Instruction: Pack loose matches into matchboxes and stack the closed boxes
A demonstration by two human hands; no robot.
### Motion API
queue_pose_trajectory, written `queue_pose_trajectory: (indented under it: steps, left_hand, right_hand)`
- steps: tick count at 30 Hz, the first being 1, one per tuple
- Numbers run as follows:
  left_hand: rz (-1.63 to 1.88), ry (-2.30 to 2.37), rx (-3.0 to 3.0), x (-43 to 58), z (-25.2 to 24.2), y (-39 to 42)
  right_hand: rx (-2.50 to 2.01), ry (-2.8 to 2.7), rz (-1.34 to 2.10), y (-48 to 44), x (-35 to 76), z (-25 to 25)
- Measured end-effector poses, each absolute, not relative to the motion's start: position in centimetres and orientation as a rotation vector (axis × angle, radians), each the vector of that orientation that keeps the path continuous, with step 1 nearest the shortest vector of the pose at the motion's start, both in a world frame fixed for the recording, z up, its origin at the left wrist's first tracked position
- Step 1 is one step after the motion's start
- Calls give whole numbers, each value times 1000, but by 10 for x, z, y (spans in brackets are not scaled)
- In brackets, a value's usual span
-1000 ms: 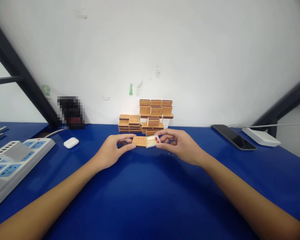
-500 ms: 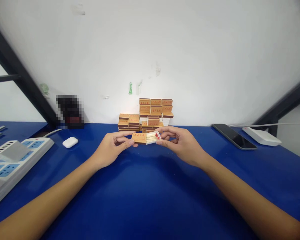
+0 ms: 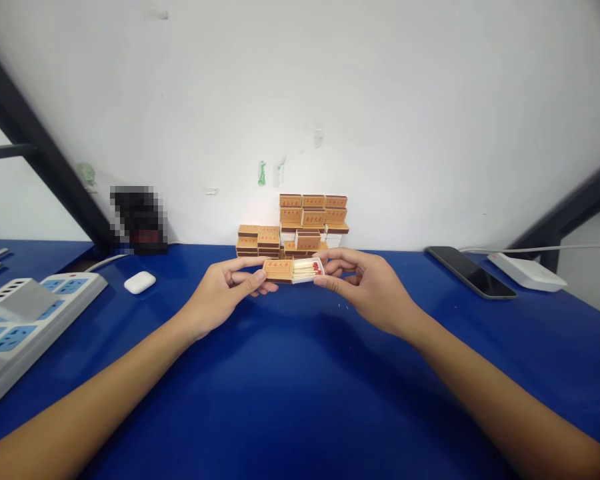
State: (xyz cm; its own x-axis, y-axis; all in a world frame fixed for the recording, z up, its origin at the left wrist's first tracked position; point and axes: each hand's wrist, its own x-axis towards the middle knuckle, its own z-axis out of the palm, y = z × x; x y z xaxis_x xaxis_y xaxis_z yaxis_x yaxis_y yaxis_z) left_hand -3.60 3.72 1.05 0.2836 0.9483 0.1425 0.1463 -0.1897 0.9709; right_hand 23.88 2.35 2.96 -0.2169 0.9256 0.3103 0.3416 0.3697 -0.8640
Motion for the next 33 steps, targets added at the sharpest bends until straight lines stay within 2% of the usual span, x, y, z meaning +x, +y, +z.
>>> queue_pose_trajectory:
  steps: [25, 33]
  left_hand:
    - [1028, 1040, 1534, -28, 7, 29]
    - [992, 1037, 1579, -28, 7, 29]
  right_hand:
    - [-1122, -1759, 758, 20, 237, 30]
    - [-1090, -1752, 900, 20, 232, 23]
